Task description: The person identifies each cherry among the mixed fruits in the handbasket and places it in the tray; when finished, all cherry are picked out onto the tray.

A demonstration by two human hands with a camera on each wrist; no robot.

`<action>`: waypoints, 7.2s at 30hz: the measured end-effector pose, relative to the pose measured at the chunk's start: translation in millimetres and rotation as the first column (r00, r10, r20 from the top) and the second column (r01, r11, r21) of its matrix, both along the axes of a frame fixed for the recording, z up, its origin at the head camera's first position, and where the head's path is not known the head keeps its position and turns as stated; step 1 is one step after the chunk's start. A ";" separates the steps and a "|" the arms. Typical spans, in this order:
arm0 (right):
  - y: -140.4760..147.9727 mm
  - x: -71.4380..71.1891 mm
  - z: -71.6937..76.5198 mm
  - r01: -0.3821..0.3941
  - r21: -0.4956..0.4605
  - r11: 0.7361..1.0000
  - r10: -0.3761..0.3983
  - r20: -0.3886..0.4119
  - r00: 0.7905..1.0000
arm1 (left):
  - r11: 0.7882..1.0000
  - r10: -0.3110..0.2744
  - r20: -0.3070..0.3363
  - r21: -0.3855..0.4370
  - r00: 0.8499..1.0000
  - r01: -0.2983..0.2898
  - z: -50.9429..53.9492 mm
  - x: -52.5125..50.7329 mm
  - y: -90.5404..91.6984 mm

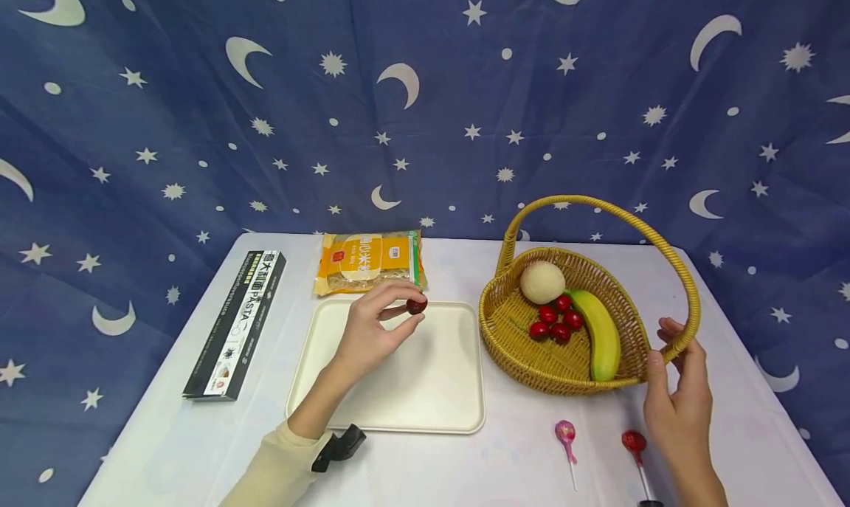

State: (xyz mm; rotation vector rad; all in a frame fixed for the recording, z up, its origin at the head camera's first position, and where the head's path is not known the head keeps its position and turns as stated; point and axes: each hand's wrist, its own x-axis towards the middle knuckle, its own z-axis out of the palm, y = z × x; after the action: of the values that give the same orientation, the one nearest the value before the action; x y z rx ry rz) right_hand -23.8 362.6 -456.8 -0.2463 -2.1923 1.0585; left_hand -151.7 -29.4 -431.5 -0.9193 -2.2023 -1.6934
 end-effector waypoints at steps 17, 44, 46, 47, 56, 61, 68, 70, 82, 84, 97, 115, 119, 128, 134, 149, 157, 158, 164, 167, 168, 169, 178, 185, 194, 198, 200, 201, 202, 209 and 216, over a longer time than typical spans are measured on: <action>-4.1 0.8 1.9 0.048 -0.025 0.999 -0.046 0.077 0.996 | 0.952 0.286 0.000 -0.118 0.958 -0.284 -23.4 1.6 -63.4; -1.9 1.1 -0.4 0.024 -0.014 1.000 -0.023 0.032 0.999 | 0.933 0.332 0.137 -0.193 0.933 -0.303 -40.4 -3.7 -86.1; -1.7 0.9 -0.6 0.023 -0.014 1.000 -0.023 0.031 0.999 | 0.931 0.332 0.148 -0.207 0.931 -0.300 -41.0 -4.1 -86.5; -1.7 0.9 -0.6 0.025 -0.012 1.000 -0.024 0.033 0.999 | 0.930 0.332 0.153 -0.216 0.931 -0.297 -41.3 -4.2 -86.6; -3.3 1.5 0.3 0.036 -0.005 0.999 -0.036 0.054 0.998 | 0.912 0.335 0.217 -0.318 0.917 -0.258 -44.2 -3.5 -86.1; -2.2 1.9 -0.8 0.020 0.003 1.000 -0.020 0.036 0.999 | 0.857 0.368 0.166 -0.442 0.915 -0.265 -46.9 -3.9 -85.6; -2.4 2.1 -1.9 0.013 0.006 1.000 -0.013 0.028 1.000 | 0.767 0.369 0.064 -0.584 0.927 -0.265 -52.1 -1.8 -83.7; -2.6 2.0 -1.7 0.012 0.002 1.000 -0.012 0.027 1.000 | 0.768 0.368 0.056 -0.581 0.928 -0.270 -51.9 -1.5 -83.3; -1.9 2.1 -1.5 0.011 -0.013 1.000 -0.011 0.033 0.999 | 0.766 0.367 0.061 -0.586 0.928 -0.265 -47.5 -0.4 -83.9; -2.0 2.0 -1.0 0.013 -0.012 1.000 -0.013 0.035 0.999 | 0.768 0.362 0.050 -0.581 0.931 -0.267 -46.0 -1.0 -83.2; -1.1 2.4 -0.7 0.015 0.001 1.000 -0.015 0.037 0.999 | 0.827 0.294 0.006 -0.504 0.956 -0.251 -33.4 -1.6 -71.8; -1.4 2.0 0.2 0.033 -0.003 0.999 -0.033 0.090 0.995 | 0.878 0.101 -0.007 -0.469 0.995 -0.093 -12.0 -9.0 -4.0; -0.5 2.5 -0.2 0.026 0.004 1.000 -0.026 0.073 0.997 | 0.877 0.039 -0.021 -0.478 0.999 -0.045 -3.9 -11.1 18.0; -0.5 3.3 -0.2 0.040 -0.009 0.999 -0.039 0.106 0.994 | 0.868 -0.033 -0.046 -0.497 0.998 0.005 7.7 -11.9 66.7; -0.4 3.0 -0.8 0.032 -0.013 0.999 -0.030 0.099 0.995 | 0.883 -0.053 -0.008 -0.468 0.999 0.043 6.2 -10.3 91.0; -0.3 1.9 0.1 0.032 -0.004 0.999 -0.032 0.080 0.996 | 0.846 -0.137 0.087 -0.507 0.987 0.162 5.7 -13.6 152.1; -1.4 2.1 0.2 0.044 -0.003 0.999 -0.043 0.097 0.994 | 0.790 -0.189 0.157 -0.561 0.969 0.245 3.4 -21.6 177.7; -1.6 2.3 0.3 0.045 -0.004 0.999 -0.044 0.099 0.994 | 0.776 -0.195 0.158 -0.579 0.968 0.251 3.4 -23.0 180.4; -1.4 2.7 -0.2 0.048 -0.004 0.999 -0.048 0.095 0.994 | 0.676 -0.183 0.192 -0.688 0.964 0.265 0.7 -29.4 194.6; -0.9 2.7 -1.5 0.042 -0.009 0.999 -0.041 0.089 0.995 | 0.631 -0.156 0.214 -0.729 0.964 0.264 -2.5 -31.7 199.6; -0.5 2.4 -2.0 0.040 -0.009 0.999 -0.039 0.086 0.995 | 0.617 -0.148 0.222 -0.741 0.964 0.266 -3.6 -32.4 201.0; -0.3 2.3 -2.2 0.038 -0.008 0.999 -0.037 0.084 0.996 | 0.604 -0.143 0.231 -0.750 0.962 0.269 -4.5 -33.0 202.1; 1.4 1.6 -2.2 0.030 -0.001 1.000 -0.030 0.072 0.997 | 0.558 -0.127 0.246 -0.783 0.961 0.274 -6.8 -33.1 206.5; 1.8 1.5 -4.0 0.023 0.000 1.000 -0.023 0.060 0.998 | 0.589 -0.155 0.211 -0.764 0.965 0.262 -4.5 -33.2 204.2; 1.8 1.1 -3.4 0.034 -0.003 0.999 -0.034 0.071 0.997 | 0.719 -0.186 0.174 -0.647 0.967 0.255 5.9 -31.4 194.5; 1.1 1.2 -2.9 0.038 0.001 0.999 -0.038 0.078 0.996 | 0.772 -0.189 0.150 -0.587 0.970 0.241 10.0 -28.7 188.1; 0.4 1.4 -2.6 0.039 0.001 0.999 -0.039 0.079 0.996 | 0.793 -0.189 0.158 -0.557 0.969 0.246 11.9 -27.0 185.3; 0.3 1.4 -2.8 0.039 0.001 0.999 -0.039 0.080 0.996 | 0.800 -0.187 0.158 -0.548 0.970 0.243 12.8 -26.3 184.1; 0.1 1.4 -2.8 0.039 0.000 0.999 -0.039 0.078 0.996 | 0.807 -0.183 0.161 -0.539 0.970 0.241 13.8 -25.6 182.7; -0.6 1.6 -2.1 0.043 -0.006 0.999 -0.043 0.083 0.996 | 0.856 -0.152 0.149 -0.474 0.977 0.205 20.8 -20.1 168.6; 0.2 2.1 -2.6 0.048 -0.014 0.999 -0.047 0.088 0.995 | 0.898 -0.160 0.154 -0.387 0.975 0.208 27.3 -12.7 151.8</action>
State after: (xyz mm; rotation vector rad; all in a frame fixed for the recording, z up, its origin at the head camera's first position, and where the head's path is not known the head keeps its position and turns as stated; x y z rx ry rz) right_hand -21.7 362.8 -459.4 -0.3566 -2.2452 1.0578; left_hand -164.4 122.4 -404.2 -1.1836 -2.6835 -1.4188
